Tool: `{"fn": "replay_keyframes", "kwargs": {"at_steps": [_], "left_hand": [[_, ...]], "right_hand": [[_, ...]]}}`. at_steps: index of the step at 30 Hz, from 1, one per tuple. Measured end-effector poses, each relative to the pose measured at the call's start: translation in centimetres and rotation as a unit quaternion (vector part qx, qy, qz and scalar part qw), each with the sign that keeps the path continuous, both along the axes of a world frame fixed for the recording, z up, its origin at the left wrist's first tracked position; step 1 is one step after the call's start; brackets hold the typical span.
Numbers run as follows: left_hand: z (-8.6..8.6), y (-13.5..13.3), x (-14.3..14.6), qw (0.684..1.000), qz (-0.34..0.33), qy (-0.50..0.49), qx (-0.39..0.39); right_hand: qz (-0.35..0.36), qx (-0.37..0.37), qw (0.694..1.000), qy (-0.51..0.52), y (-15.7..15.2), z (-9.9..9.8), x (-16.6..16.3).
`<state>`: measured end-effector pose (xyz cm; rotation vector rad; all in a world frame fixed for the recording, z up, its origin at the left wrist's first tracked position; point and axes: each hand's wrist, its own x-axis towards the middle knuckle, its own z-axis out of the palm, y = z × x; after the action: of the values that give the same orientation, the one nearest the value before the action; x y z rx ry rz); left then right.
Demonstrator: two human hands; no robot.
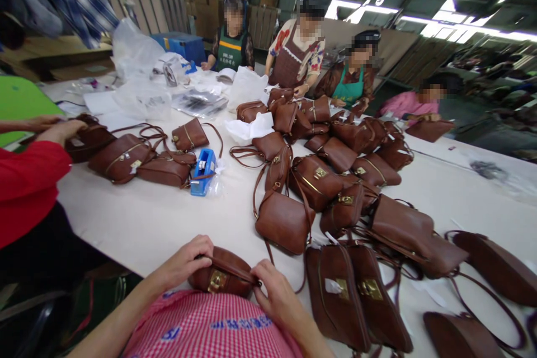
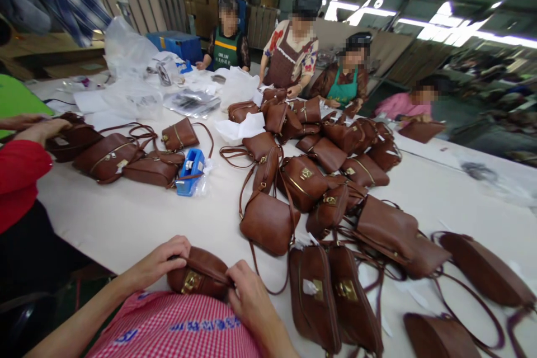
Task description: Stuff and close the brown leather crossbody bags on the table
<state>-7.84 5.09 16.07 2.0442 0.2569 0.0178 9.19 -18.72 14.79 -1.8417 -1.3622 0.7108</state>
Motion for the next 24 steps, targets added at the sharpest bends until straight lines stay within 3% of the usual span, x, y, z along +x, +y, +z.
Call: {"fn": "replay_keyframes", "kwargs": {"at_steps": [5,9,12,17,21,24], "left_hand": [[0.3,-0.3,0.2,0.999,-0.01,0.012,0.036],[2.3,-2.9,1.4,0.981,0.018,0.059,0.184],[3.4,-5.8,2.6,0.965,-0.006,0.053,0.258],[1.7,-8.5,4.4,0.949,-0.004,0.073,0.306],[-0.1,-8.4,5.3,0.931,-0.03,0.068,0.356],[-0.2,-8.0,5.2,0.926,-0.047,0.063,0.369]], "right_hand": [[-0.071,0.083,0.977,-0.184,0.2,-2.6,-1.4],[-0.101,0.104,0.958,-0.247,1.0,-3.5,-1.5],[-0.08,0.116,0.956,-0.258,1.2,-3.1,-1.6],[-0.069,0.118,0.96,-0.244,1.2,-3.0,-1.9],[-0.113,0.095,0.956,-0.253,1.4,-3.6,-1.8],[-0.118,0.091,0.955,-0.257,1.4,-3.8,-1.4]]}}
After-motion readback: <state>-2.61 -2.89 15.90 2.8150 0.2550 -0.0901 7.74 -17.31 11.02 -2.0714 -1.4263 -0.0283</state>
